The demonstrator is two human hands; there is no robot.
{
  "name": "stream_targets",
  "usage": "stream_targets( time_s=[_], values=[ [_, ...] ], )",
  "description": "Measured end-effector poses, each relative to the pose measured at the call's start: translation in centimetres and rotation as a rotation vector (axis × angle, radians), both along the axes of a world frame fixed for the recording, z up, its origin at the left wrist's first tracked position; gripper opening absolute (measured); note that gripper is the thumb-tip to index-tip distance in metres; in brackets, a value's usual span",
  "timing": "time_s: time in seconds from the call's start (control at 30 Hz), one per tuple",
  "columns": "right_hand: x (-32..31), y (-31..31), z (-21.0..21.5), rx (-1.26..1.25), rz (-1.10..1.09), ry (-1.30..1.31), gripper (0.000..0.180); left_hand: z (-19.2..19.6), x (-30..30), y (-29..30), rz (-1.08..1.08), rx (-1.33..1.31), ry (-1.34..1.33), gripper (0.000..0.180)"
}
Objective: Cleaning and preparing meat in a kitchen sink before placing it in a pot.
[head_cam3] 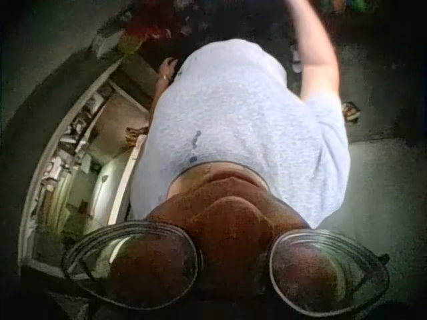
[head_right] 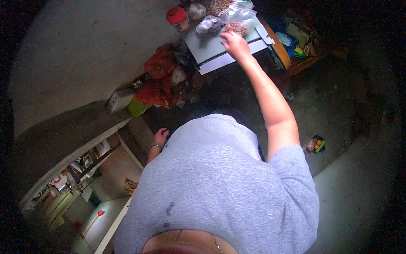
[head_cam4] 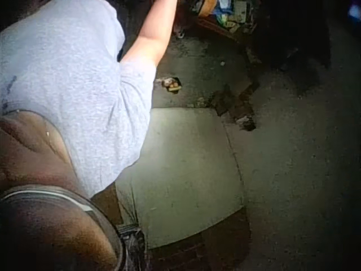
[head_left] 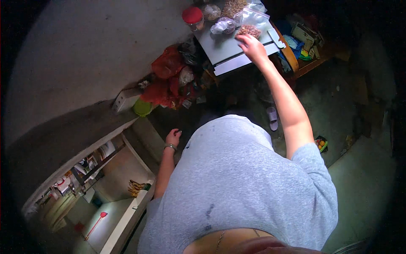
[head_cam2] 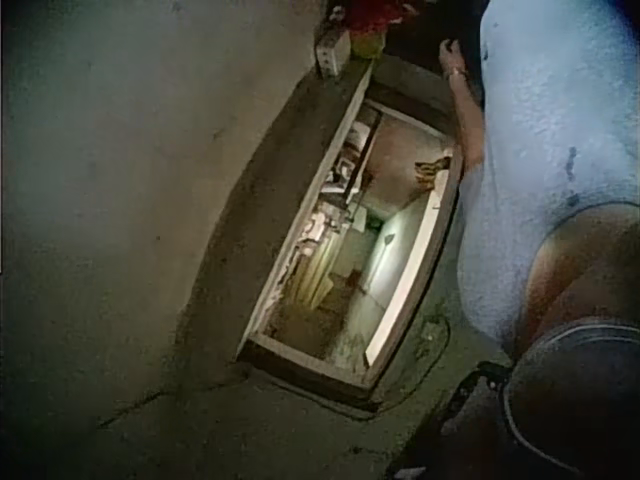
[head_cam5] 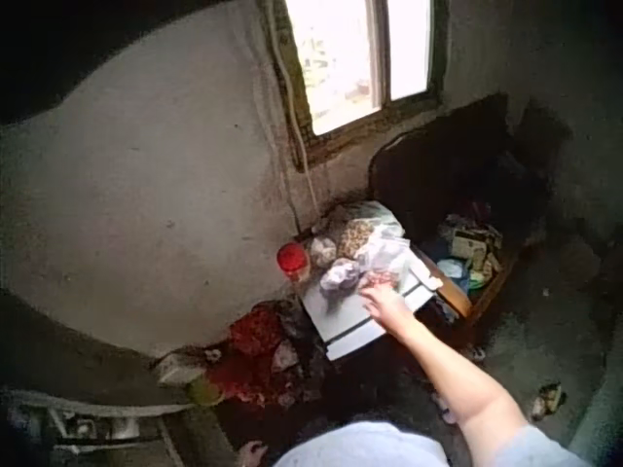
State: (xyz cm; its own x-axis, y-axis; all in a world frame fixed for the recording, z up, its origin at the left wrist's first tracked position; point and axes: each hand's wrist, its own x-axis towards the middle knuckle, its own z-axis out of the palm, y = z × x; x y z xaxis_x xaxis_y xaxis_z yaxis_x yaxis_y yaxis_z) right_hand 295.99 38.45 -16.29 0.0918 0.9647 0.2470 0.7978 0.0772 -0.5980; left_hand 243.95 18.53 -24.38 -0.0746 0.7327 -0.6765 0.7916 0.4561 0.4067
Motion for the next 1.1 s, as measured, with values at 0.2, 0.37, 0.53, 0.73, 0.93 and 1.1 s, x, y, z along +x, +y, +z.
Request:
stream_targets(
  time_s=[0.2, 0.37, 0.53, 0.73, 0.93, 1.1],
  values=[
    [1.1, 12.5, -5.0, 0.106, 0.145, -0.538, 0.037, -3.6, -4.7, -7.7, 0.179, 0.026, -0.027, 0.035],
    [2.2, 13.6, -6.8, -0.106, 0.183, -0.688, 0.036, -5.1, -6.1, -12.5, 0.427, -0.123, -0.062, 0.037],
    [-4.0, 12.4, -4.5, -0.145, 0.154, -0.582, 0.041, -10.2, -13.3, -23.7, 1.156, -0.008, -0.530, 0.035],
    [-2.7, 7.6, -3.1, -0.006, 0.067, -0.042, 0.039, -2.7, -11.9, -18.0, 0.412, 0.207, -0.202, 0.028],
    [-17.6, -4.7, 2.7, -0.576, 0.165, 1.119, 0.034, 5.4, -9.3, -10.2, 0.760, 0.390, -0.584, 0.029],
    [-29.1, -10.7, 5.5, -0.803, 0.509, 1.499, 0.036, 14.7, -4.6, -2.4, 0.628, 0.452, -1.112, 0.035]
  ],
)
